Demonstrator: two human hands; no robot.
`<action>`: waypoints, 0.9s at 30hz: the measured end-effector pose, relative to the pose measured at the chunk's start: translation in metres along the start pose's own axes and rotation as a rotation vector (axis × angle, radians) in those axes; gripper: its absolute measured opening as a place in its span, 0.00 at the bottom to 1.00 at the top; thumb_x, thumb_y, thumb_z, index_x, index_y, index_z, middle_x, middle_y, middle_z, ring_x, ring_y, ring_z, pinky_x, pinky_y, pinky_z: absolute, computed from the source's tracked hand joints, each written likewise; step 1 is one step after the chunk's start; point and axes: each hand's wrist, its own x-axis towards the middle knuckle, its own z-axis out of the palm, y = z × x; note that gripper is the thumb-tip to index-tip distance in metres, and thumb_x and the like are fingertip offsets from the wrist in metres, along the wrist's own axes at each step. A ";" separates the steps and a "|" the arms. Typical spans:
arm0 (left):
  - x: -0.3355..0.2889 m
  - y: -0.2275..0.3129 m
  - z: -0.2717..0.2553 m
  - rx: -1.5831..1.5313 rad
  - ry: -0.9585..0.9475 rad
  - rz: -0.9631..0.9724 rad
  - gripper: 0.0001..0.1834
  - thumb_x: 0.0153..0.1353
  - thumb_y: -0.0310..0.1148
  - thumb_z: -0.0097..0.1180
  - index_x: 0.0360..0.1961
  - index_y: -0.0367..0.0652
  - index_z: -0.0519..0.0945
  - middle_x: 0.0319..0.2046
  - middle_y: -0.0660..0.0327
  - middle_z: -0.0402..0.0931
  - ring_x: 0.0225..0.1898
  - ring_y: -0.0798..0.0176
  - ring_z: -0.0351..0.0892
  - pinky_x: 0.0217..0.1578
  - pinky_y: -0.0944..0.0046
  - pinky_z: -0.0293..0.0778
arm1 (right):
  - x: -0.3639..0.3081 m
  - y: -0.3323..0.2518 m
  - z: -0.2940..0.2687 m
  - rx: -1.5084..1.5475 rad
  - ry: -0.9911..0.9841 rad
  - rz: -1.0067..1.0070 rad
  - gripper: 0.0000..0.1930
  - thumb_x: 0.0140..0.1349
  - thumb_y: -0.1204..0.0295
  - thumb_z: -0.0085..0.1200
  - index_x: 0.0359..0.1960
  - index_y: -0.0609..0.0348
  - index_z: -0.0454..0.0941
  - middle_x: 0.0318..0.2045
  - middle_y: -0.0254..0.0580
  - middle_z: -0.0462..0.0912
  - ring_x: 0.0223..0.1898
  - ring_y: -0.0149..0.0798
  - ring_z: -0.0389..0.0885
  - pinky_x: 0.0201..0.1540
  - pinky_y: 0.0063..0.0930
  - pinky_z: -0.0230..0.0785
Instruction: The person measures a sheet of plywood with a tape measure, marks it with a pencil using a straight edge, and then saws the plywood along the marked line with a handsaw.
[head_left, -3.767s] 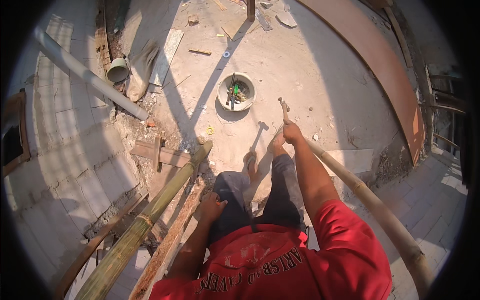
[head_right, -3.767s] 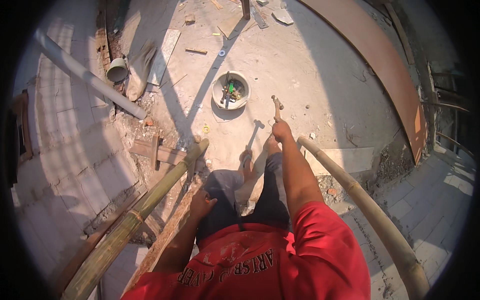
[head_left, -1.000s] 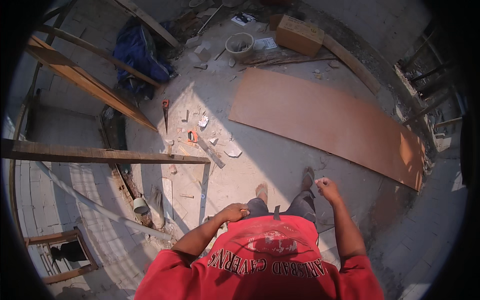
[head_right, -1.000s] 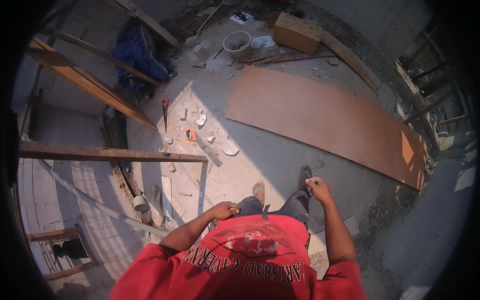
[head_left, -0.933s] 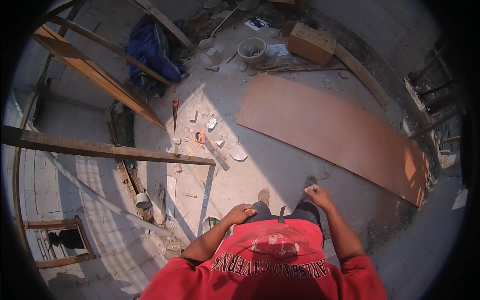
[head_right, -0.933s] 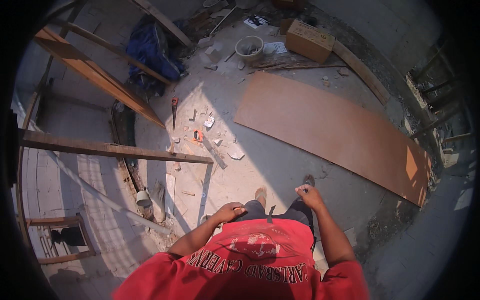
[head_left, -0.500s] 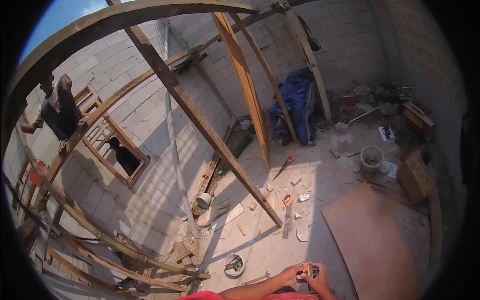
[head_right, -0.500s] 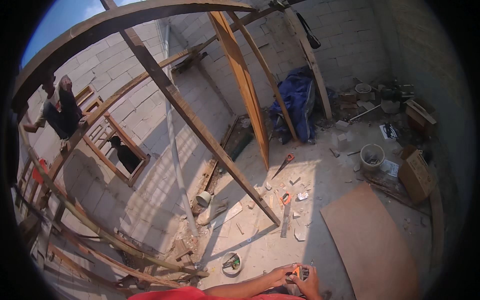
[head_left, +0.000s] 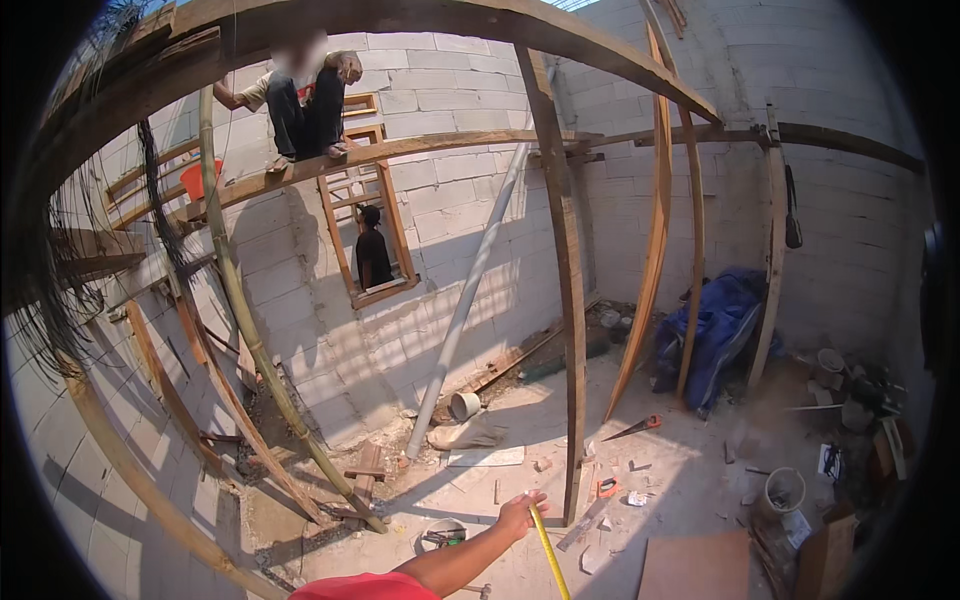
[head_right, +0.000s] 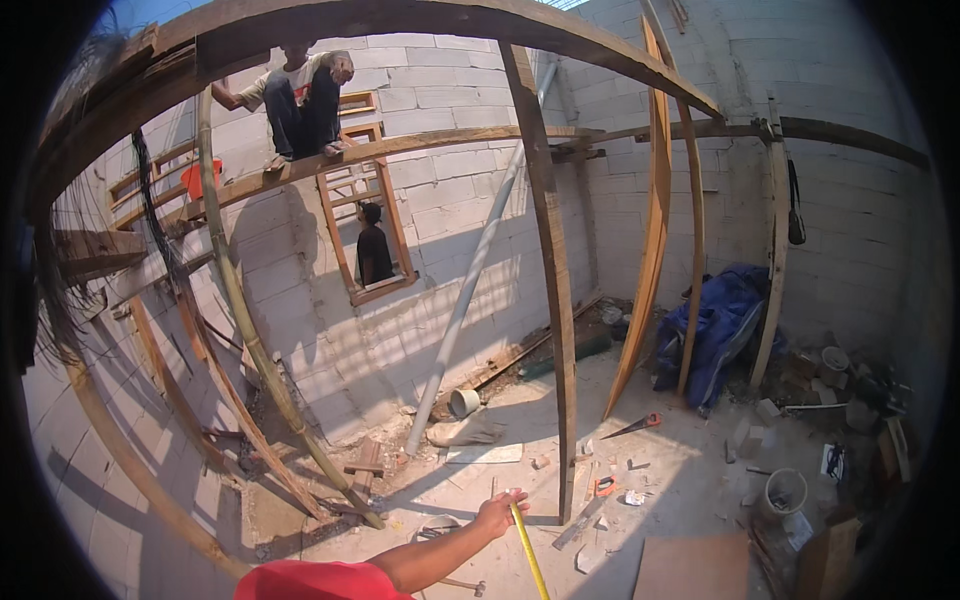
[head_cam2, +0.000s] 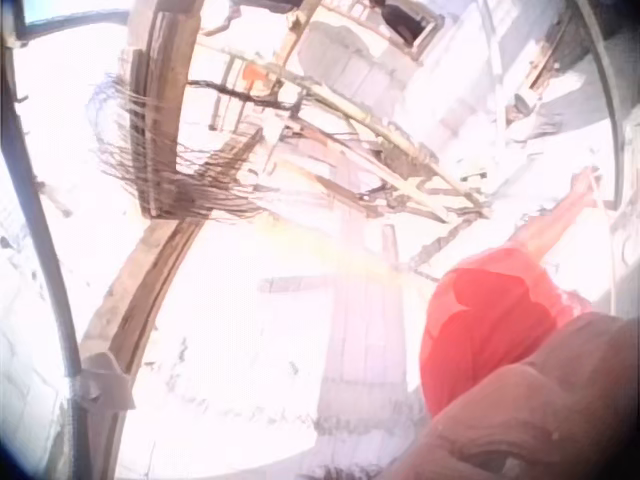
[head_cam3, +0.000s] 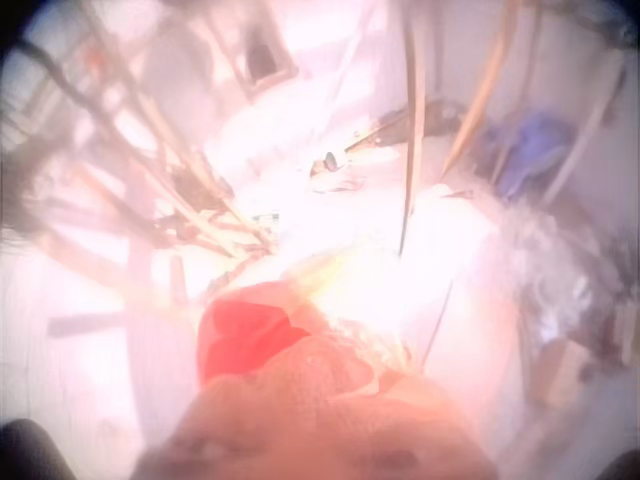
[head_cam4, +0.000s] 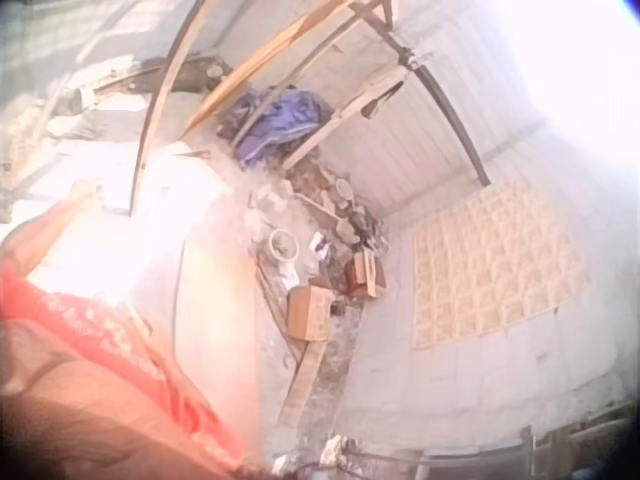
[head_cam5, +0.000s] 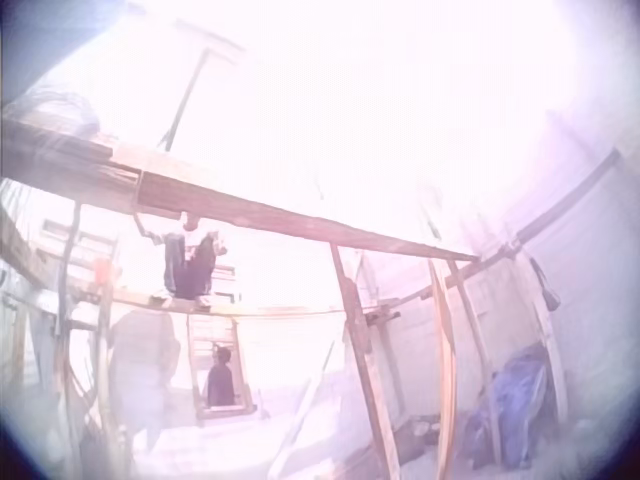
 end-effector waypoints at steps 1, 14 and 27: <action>0.013 0.013 -0.005 -0.003 0.069 0.007 0.16 0.76 0.37 0.55 0.58 0.40 0.73 0.54 0.55 0.82 0.46 0.53 0.87 0.47 0.55 0.85 | -0.011 0.002 -0.008 -0.001 -0.033 0.033 0.25 0.65 0.64 0.63 0.61 0.57 0.74 0.43 0.46 0.82 0.43 0.42 0.80 0.48 0.39 0.75; 0.163 -0.138 0.001 0.377 0.111 -0.378 0.33 0.73 0.60 0.53 0.62 0.40 0.72 0.60 0.53 0.78 0.59 0.52 0.78 0.58 0.48 0.76 | -0.095 0.152 -0.057 0.022 0.102 0.377 0.16 0.56 0.60 0.67 0.40 0.57 0.86 0.34 0.45 0.83 0.36 0.43 0.84 0.42 0.36 0.76; 0.016 -0.410 0.119 2.134 -1.489 -0.762 0.43 0.69 0.67 0.50 0.80 0.63 0.58 0.83 0.56 0.40 0.80 0.34 0.43 0.72 0.26 0.51 | 0.085 0.352 -0.125 -0.150 0.109 1.037 0.27 0.54 0.47 0.57 0.38 0.61 0.87 0.43 0.58 0.87 0.47 0.57 0.86 0.49 0.49 0.77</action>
